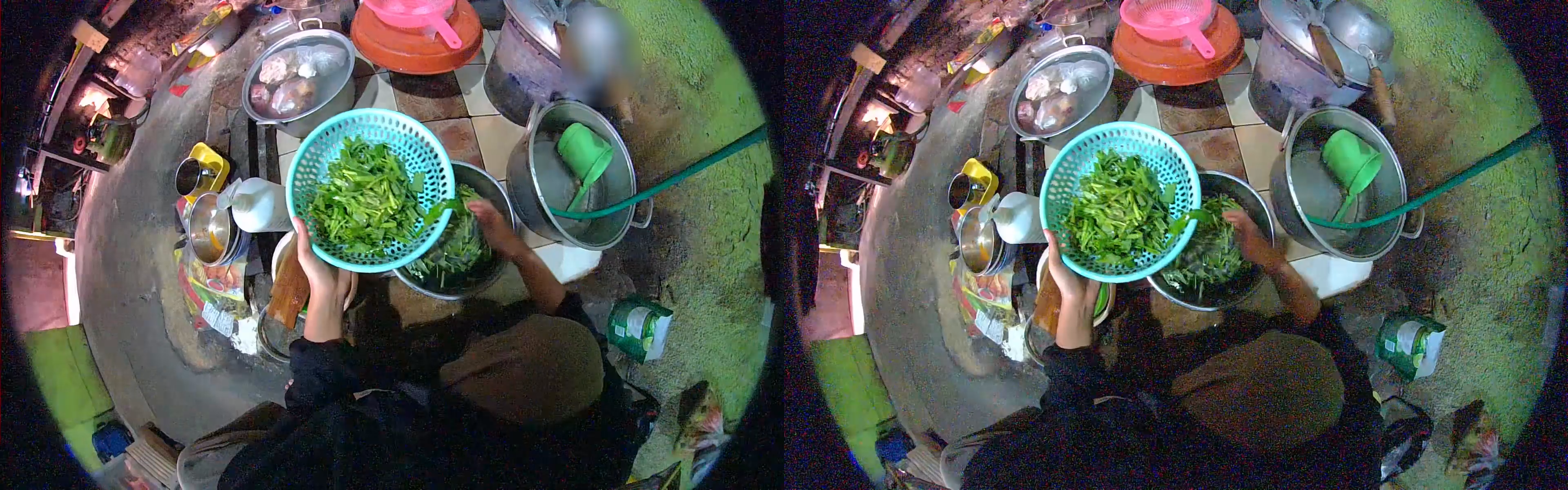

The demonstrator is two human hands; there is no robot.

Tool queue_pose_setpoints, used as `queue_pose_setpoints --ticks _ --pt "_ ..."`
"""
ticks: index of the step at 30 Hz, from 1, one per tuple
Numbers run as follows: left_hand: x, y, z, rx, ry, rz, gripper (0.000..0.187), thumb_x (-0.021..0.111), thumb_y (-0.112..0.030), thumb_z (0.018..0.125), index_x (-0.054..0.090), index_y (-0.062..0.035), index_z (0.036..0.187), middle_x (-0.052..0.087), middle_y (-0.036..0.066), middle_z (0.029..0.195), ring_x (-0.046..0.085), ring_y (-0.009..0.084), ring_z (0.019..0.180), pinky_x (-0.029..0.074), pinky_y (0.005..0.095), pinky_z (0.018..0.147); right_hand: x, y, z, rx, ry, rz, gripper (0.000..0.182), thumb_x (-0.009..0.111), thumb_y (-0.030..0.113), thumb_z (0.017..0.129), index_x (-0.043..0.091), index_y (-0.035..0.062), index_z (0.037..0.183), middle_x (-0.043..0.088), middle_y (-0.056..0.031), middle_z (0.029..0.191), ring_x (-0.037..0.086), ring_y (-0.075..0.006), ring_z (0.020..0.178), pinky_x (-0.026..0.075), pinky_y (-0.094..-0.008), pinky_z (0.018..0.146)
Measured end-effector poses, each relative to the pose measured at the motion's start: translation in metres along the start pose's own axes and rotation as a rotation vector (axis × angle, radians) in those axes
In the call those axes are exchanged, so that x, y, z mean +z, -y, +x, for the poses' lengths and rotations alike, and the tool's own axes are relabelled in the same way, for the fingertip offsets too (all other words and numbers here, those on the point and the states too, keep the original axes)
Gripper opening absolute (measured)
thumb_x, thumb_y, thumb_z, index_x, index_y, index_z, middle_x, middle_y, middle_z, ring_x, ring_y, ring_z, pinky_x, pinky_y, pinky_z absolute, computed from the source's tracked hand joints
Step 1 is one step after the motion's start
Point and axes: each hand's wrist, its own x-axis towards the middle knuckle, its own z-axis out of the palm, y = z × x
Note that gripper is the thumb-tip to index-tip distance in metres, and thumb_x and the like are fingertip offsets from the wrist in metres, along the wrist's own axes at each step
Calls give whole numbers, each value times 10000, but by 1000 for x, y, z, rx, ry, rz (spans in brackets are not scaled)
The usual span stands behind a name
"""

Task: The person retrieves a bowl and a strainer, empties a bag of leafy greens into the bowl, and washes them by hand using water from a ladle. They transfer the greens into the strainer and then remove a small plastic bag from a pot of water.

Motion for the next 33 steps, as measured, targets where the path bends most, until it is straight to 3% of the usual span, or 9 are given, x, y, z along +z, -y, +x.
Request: queue_pose_setpoints --ticks 3,6,14,18,22,26,30,32,33 --pt "6 -8 -1 38 -19 16 626 418 -504 924 365 -57 1359 443 117 1344 440 296 1209 340 443 1027 29 -33 -13 317 -212 -340 394 504 195 922 428 6 1260 460 -200 1251 434 -305 1194 317 -410 1032" --pt "-6 -9 2 40 -51 29 612 395 -501 935 378 -52 1349 458 125 1330 464 293 1189 363 443 1010 32 -46 14 418 -321 -98 515 547 266 908 385 -6 1314 424 -217 1310 413 -329 1222 318 -410 1032" --pt "-9 -10 2 43 -52 47 617 383 -504 939 375 -43 1348 467 124 1320 475 285 1177 365 435 1010 88 -63 70 170 -87 506 401 450 246 960 440 -4 1275 443 -148 1336 464 -229 1182 348 -378 1023" --pt "-6 -13 2 50 -29 28 633 392 -515 931 372 -42 1350 465 121 1323 464 289 1188 354 436 1020 110 -22 48 172 492 -289 344 379 243 970 477 109 1272 430 -73 1371 395 -232 1258 279 -368 1079" --pt "-6 -15 1 66 -22 33 639 394 -520 929 370 -41 1351 461 119 1326 462 288 1191 352 437 1021 120 64 22 262 370 19 393 485 378 915 545 104 1190 505 -148 1259 468 -322 1170 353 -395 1009" --pt "-7 -17 2 76 -63 65 613 401 -510 928 402 -48 1331 480 131 1301 484 304 1159 368 462 1000 125 52 -36 392 407 -200 404 535 447 872 605 100 1066 553 -194 1042 545 -357 993 434 -430 889" --pt "-7 -16 3 67 -54 60 608 386 -494 943 366 -45 1352 459 120 1325 468 288 1182 369 433 1005 89 35 -52 134 497 -530 213 563 266 865 631 96 975 579 -118 905 576 -285 844 502 -411 694" --pt "-10 -14 4 60 -53 32 605 387 -491 943 364 -48 1354 456 123 1327 466 289 1183 365 435 1009 62 28 -51 -576 523 -797 181 583 237 826 636 93 921 594 -100 867 600 -252 793 519 -388 640" --pt "-10 -13 5 47 -45 15 600 388 -485 945 362 -48 1356 453 123 1329 462 291 1186 362 437 1011 59 31 -48 -81 468 -659 198 610 252 788 645 95 903 614 -74 876 614 -247 778 529 -390 620"
